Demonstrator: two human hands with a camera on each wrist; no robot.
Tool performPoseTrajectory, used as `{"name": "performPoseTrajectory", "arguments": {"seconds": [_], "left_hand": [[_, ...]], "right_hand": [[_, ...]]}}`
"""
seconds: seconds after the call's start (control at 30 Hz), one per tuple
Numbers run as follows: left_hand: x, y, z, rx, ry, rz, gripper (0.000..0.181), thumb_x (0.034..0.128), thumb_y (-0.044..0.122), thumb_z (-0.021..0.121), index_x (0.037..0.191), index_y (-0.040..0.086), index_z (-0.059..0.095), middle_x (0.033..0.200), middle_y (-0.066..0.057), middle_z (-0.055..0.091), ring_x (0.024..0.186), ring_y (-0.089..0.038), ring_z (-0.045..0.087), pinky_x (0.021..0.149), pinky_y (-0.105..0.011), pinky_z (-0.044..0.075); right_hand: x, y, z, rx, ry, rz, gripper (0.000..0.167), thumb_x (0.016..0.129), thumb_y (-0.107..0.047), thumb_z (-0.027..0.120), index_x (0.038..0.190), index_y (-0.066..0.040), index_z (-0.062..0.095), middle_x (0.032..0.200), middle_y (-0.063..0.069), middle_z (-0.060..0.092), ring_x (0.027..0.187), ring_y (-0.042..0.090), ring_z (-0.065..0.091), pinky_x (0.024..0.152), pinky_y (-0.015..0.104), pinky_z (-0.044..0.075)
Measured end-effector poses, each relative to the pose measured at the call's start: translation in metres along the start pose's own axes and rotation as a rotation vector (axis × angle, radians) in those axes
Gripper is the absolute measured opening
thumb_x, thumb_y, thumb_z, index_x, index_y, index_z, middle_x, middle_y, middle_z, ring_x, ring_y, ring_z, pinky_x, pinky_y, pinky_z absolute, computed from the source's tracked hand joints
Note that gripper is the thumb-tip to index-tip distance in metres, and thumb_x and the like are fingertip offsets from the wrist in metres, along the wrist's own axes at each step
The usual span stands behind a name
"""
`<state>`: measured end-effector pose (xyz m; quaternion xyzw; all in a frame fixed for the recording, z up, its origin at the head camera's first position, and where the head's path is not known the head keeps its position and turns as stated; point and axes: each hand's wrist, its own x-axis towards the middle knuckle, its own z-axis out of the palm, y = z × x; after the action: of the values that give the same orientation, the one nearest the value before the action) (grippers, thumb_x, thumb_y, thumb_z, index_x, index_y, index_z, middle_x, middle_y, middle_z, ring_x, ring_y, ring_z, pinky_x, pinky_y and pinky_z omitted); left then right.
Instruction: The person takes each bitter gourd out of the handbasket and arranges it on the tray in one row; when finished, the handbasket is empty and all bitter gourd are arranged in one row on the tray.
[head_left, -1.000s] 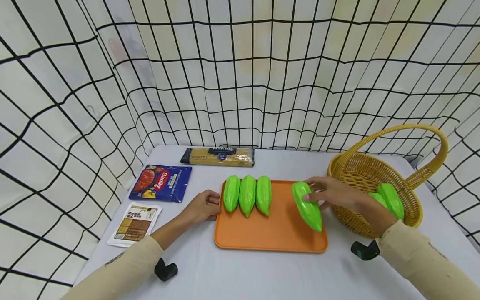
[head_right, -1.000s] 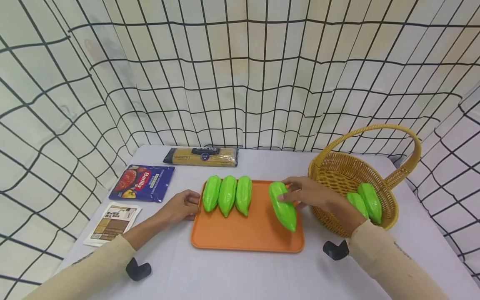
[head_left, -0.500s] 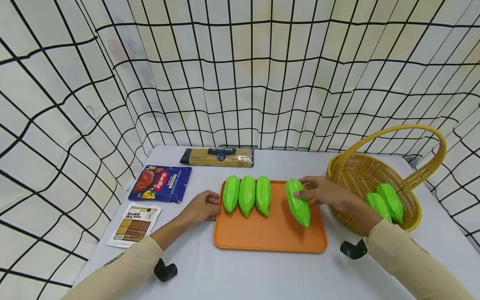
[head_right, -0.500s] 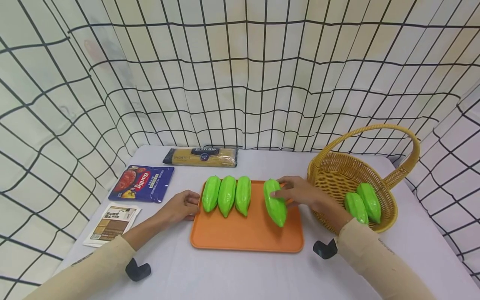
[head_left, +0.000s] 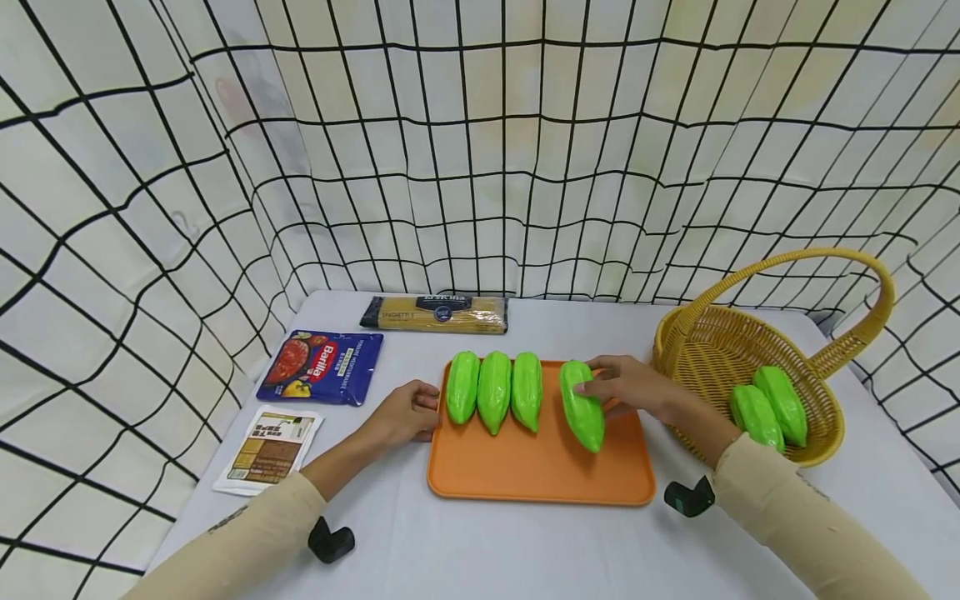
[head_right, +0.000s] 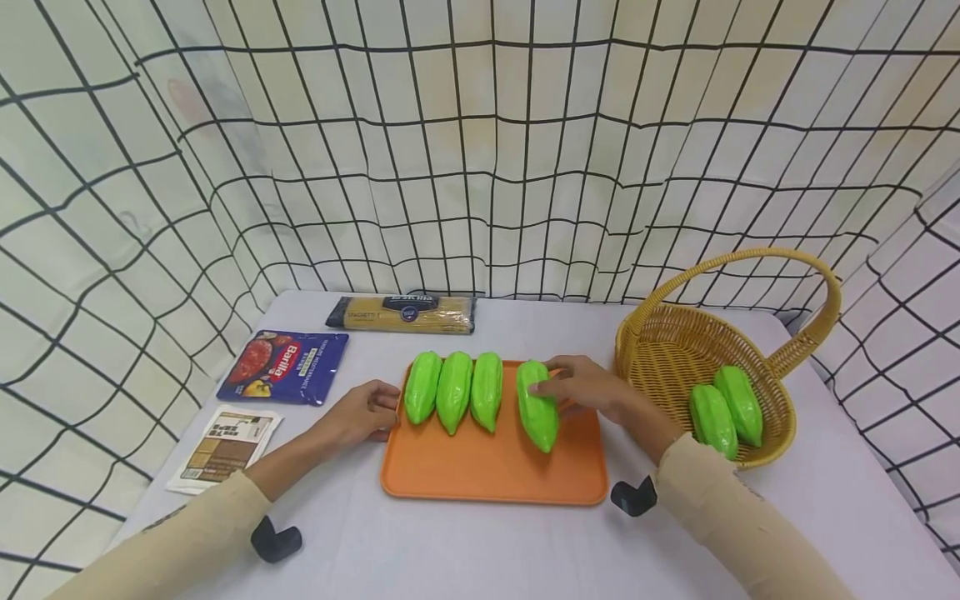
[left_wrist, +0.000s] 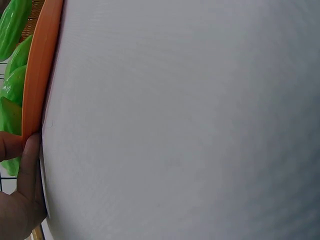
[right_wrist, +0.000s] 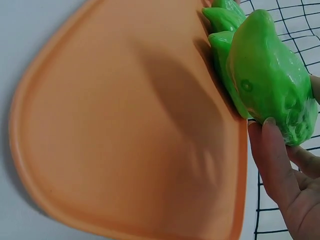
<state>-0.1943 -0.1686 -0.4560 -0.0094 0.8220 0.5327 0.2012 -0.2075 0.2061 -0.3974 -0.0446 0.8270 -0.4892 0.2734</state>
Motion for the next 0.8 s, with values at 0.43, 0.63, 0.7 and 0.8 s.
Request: {"name": "performPoseTrajectory", "arguments": {"seconds": [0.43, 0.63, 0.7, 0.8], "left_hand": [[0.001, 0.001, 0.000, 0.014, 0.005, -0.001, 0.048, 0.0869, 0.003, 0.066, 0.132, -0.001, 0.051, 0.115, -0.014, 0.056, 0.092, -0.018, 0.063, 0.075, -0.031, 0.063], [0.001, 0.002, 0.000, 0.009, 0.003, 0.000, 0.048, 0.0868, 0.003, 0.066, 0.132, -0.001, 0.051, 0.115, -0.014, 0.056, 0.092, -0.019, 0.063, 0.075, -0.032, 0.063], [0.001, 0.002, 0.000, 0.010, 0.004, -0.002, 0.048, 0.0869, 0.003, 0.066, 0.132, -0.001, 0.051, 0.115, -0.014, 0.056, 0.092, -0.019, 0.063, 0.075, -0.032, 0.063], [0.001, 0.001, 0.000, 0.009, 0.005, -0.006, 0.049, 0.0866, 0.003, 0.066, 0.133, -0.001, 0.051, 0.115, -0.014, 0.056, 0.092, -0.019, 0.063, 0.075, -0.032, 0.063]], "right_hand": [[0.015, 0.002, 0.007, -0.001, 0.018, 0.011, 0.069, 0.091, -0.039, 0.072, 0.145, -0.004, 0.047, 0.137, 0.023, 0.053, 0.108, 0.028, 0.063, 0.089, 0.043, 0.061], [0.022, -0.001, 0.011, -0.012, 0.039, 0.031, 0.068, 0.092, -0.037, 0.071, 0.145, -0.002, 0.047, 0.138, 0.023, 0.053, 0.104, 0.026, 0.064, 0.090, 0.041, 0.061], [0.024, -0.002, 0.011, -0.015, 0.043, 0.030, 0.066, 0.092, -0.035, 0.070, 0.144, -0.001, 0.048, 0.136, 0.023, 0.054, 0.103, 0.026, 0.065, 0.089, 0.040, 0.061], [0.029, -0.002, 0.012, -0.021, 0.049, 0.032, 0.065, 0.093, -0.034, 0.070, 0.144, -0.001, 0.047, 0.134, 0.022, 0.056, 0.101, 0.025, 0.067, 0.089, 0.039, 0.061]]}}
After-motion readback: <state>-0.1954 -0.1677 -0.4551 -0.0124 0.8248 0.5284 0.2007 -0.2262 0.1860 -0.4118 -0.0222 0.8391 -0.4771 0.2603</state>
